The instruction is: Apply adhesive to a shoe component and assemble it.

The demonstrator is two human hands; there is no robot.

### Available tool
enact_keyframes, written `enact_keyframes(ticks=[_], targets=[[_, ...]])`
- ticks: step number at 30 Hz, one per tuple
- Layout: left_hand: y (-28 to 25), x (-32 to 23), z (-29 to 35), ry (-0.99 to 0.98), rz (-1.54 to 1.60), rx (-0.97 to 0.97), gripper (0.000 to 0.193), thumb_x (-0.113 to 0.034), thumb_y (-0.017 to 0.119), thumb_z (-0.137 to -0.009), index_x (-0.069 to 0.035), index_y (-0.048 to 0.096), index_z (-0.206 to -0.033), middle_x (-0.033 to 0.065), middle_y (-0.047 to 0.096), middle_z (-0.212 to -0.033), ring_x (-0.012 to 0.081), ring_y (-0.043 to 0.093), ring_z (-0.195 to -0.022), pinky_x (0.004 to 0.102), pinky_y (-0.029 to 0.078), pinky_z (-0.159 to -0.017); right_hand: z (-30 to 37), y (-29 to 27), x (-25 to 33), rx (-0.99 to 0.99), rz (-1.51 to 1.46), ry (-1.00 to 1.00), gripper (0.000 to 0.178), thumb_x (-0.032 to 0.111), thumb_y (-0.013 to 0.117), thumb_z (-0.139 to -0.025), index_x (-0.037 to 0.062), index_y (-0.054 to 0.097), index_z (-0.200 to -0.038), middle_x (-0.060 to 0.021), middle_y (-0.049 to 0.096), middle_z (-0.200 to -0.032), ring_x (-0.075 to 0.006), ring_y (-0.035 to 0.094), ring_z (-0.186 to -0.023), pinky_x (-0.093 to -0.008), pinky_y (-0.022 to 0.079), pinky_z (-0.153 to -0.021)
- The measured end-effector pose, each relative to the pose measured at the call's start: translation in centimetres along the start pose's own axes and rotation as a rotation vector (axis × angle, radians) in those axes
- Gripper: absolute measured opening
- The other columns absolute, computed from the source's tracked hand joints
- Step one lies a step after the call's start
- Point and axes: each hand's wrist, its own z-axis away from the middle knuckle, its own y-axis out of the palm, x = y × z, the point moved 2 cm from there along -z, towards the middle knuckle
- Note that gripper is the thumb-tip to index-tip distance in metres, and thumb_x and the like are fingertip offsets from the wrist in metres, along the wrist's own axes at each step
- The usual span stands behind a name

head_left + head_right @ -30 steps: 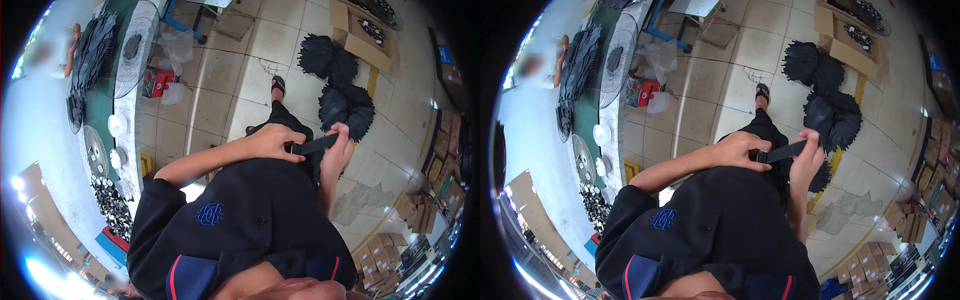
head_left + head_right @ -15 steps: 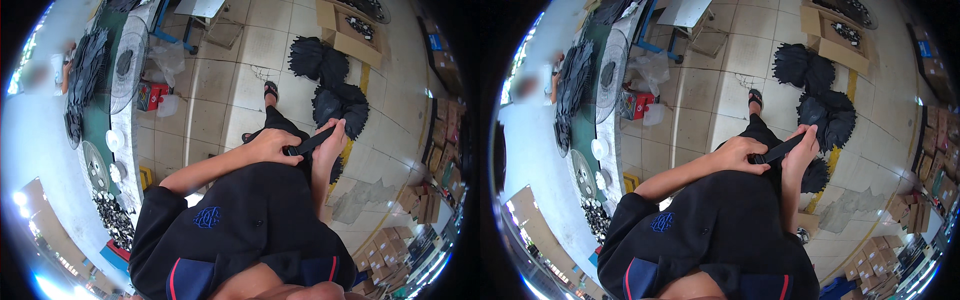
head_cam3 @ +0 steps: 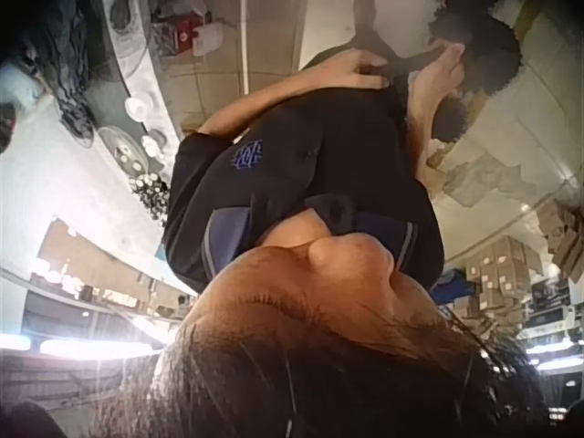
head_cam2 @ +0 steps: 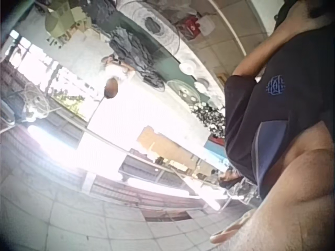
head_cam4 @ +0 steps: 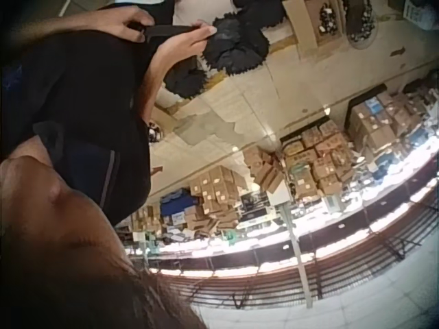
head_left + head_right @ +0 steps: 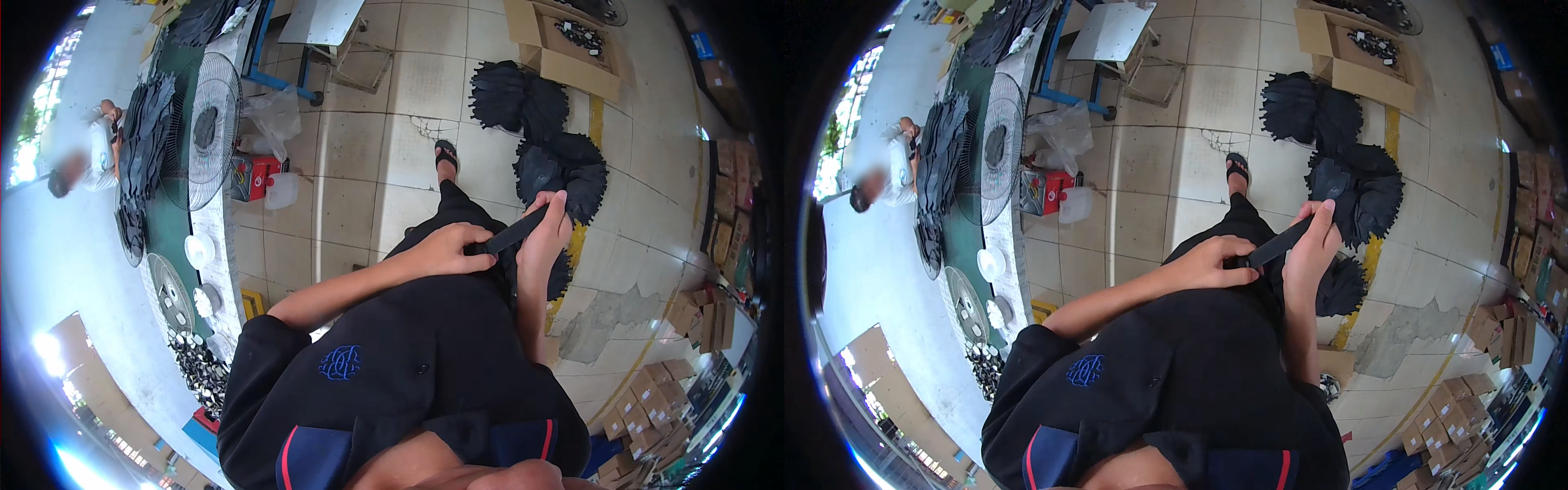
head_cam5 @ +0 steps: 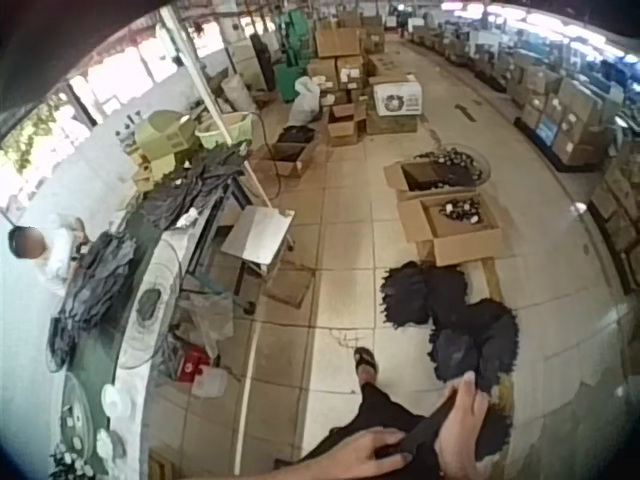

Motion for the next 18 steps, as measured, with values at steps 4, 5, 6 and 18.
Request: enact_keyframes(ticks=[4,5,6,18], targets=[[-0.6,-0.8,0.2,-0.027,-0.258,0.059,0.022,-0.022,0.069,-0.082,-0.006,0.072,-0.096,0.0079,0.064,-0.104,0.0218,0.056,-0.105,0.0373,0.040,-0.093,-0.1,-0.5,-0.2,0.029,0.047,0.034,0.042,0.032,0.044,-0.105,0.0010,0.055,-0.079,-0.0015,0.049,-0.072,-0.0088,0.043,-0.062,-0.0223,0.036,-0.057],[-0.5,-0.2,0.2,-0.025,-0.257,0.058,0.022,-0.022,0.069,-0.082,-0.006,0.072,-0.096,0.0079,0.064,-0.104,0.0218,0.056,-0.105,0.0373,0.040,-0.093,0.0,-0.4,-0.1,0.039,0.072,0.055,0.042,0.031,0.043,-0.105,0.0013,0.055,-0.078,-0.0009,0.048,-0.071,-0.0087,0.042,-0.061,-0.0229,0.035,-0.056],[-0.4,0.3,0.0,0.009,-0.147,0.052,0.021,-0.022,0.069,-0.083,-0.006,0.072,-0.096,0.0075,0.063,-0.106,0.0217,0.055,-0.107,0.0379,0.038,-0.095,0.0,-0.3,-0.1,0.044,0.074,0.052,0.042,0.031,0.043,-0.105,0.0013,0.055,-0.078,-0.0009,0.048,-0.071,-0.0087,0.042,-0.061,-0.0229,0.035,-0.056],[-1.0,0.0,0.3,-0.161,0.171,0.141,0.026,-0.030,0.063,-0.092,-0.007,0.072,-0.098,0.0063,0.062,-0.110,0.0212,0.057,-0.112,0.0535,0.018,-0.111,-0.2,1.9,-0.3,0.186,0.137,-0.030,0.041,0.036,0.046,-0.104,0.0050,0.056,-0.079,0.0020,0.047,-0.067,-0.0058,0.041,-0.053,-0.0215,0.030,-0.049]])
